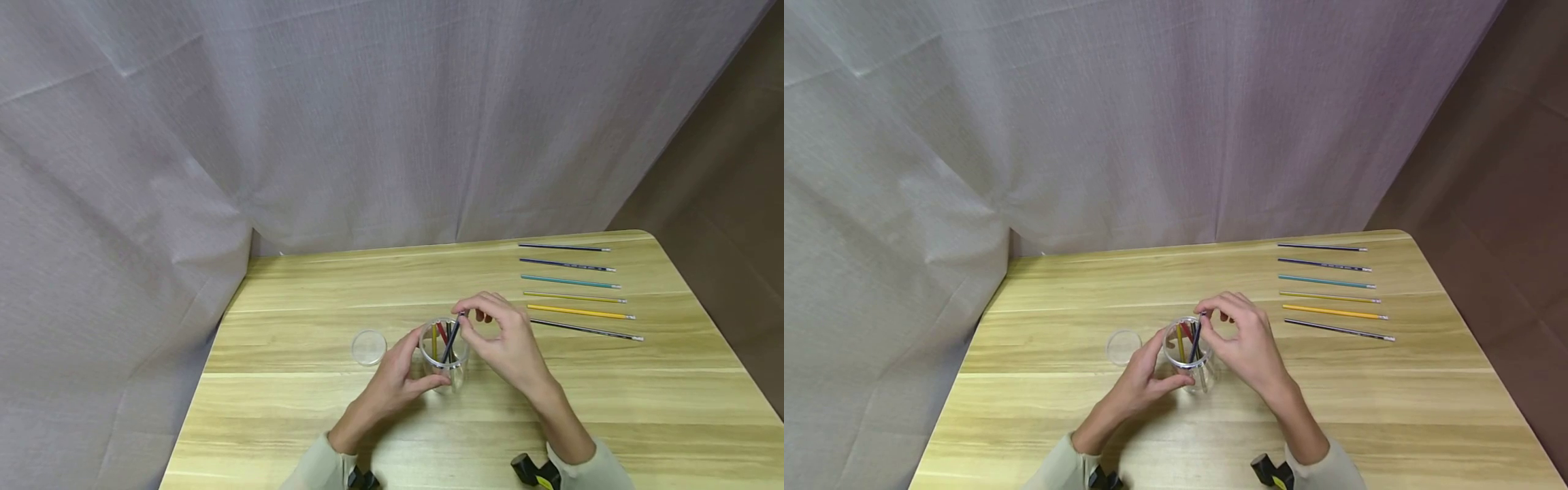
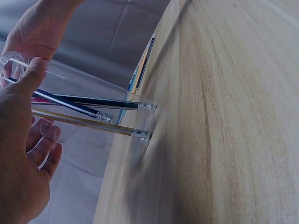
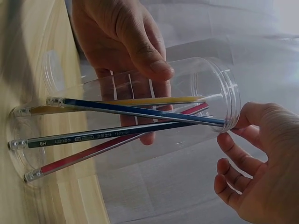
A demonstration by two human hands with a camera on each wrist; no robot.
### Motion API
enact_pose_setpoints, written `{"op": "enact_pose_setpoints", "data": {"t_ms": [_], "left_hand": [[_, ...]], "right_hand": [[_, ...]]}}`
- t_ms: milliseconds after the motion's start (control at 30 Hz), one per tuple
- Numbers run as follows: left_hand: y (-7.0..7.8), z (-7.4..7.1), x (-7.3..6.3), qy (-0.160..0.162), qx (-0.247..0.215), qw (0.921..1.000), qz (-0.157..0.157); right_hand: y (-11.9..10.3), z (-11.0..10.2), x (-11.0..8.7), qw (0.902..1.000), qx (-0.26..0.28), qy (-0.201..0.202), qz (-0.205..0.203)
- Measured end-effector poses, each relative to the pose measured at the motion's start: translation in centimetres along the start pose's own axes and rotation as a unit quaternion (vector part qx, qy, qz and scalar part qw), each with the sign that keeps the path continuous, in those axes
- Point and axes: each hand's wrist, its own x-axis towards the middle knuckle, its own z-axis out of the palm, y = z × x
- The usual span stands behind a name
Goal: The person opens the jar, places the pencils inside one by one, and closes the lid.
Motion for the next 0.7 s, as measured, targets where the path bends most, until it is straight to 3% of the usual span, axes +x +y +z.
{"op": "enact_pose_setpoints", "data": {"t_ms": [467, 700], "left_hand": [[0.02, -0.02, -0.05, -0.003, -0.003, 1.0000, -0.008], [0.01, 0.08, -0.12, -0.004, -0.003, 1.0000, -0.008]], "right_hand": [[-0.15, -0.11, 0.01, 0.9973, -0.057, -0.002, -0.046], [-0.10, -0.05, -0.13, 0.9969, -0.060, -0.004, -0.051]]}}
